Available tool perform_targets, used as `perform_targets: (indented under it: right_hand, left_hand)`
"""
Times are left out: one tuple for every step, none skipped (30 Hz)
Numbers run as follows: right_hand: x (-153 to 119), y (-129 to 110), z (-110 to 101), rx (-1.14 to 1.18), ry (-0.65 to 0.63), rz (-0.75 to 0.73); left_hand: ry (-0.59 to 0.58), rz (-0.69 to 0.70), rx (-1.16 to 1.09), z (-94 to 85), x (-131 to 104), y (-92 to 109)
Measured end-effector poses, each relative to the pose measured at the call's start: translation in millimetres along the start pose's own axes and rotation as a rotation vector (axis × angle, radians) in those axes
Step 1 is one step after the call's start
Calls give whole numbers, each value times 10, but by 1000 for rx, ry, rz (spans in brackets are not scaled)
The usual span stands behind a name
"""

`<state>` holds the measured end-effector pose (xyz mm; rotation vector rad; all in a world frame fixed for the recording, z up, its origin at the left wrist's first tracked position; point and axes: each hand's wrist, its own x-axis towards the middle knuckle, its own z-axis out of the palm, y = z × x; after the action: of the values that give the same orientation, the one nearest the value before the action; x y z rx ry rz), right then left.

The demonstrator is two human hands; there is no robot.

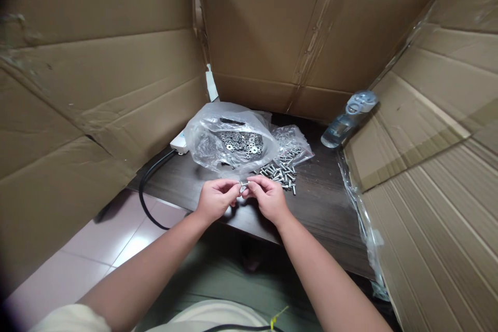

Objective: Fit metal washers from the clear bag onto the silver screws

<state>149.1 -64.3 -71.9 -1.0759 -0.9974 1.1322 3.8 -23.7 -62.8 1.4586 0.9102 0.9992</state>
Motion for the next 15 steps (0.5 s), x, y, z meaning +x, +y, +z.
perform_targets:
  right_hand:
    - [3, 2, 2, -4, 0, 9]
    - [6, 3, 2, -7, -2, 20]
    - [8, 2, 3, -8, -9, 30]
    - [9, 1, 2, -7, -18, 38]
    - [10, -1, 0, -6, -25, 44]
    - [10, -4, -2, -6, -32, 49]
    - [10, -8, -6, -9, -37, 53]
    - [10, -12, -9, -13, -41, 58]
    - [11, -17, -14, -21, -45, 64]
    - [12, -22, -18, -31, -49, 72]
    - [14, -26, -23, -44, -55, 81]
    - [17, -29, -27, -58, -62, 90]
    - [21, -31, -29, -71, -71, 98]
    - [25, -33, -30, -84, -80, 104]
    - [30, -35, -29, -98, -86, 108]
  left_hand:
    - [-5, 0, -8, -1, 1, -4]
    - [-9, 7, -11, -1, 1, -9]
    - [-12, 21, -9, -1, 1, -17]
    - [-14, 40, 0, 0, 1, -26]
    - [-11, 65, 14, 1, 0, -36]
    - [-4, 95, 36, 2, -1, -47]
    - [7, 132, 66, 3, -2, -57]
    - [20, 176, 102, 4, -5, -65]
    - [34, 222, 142, 4, -8, -71]
    - [44, 268, 182, 4, -12, -73]
    - [47, 309, 218, 3, -16, -72]
    - [44, 345, 250, 2, -21, -68]
    - [38, 377, 276, -1, -24, -60]
    - [29, 406, 297, -4, -27, -51]
    - [21, 432, 316, -8, -28, -41]
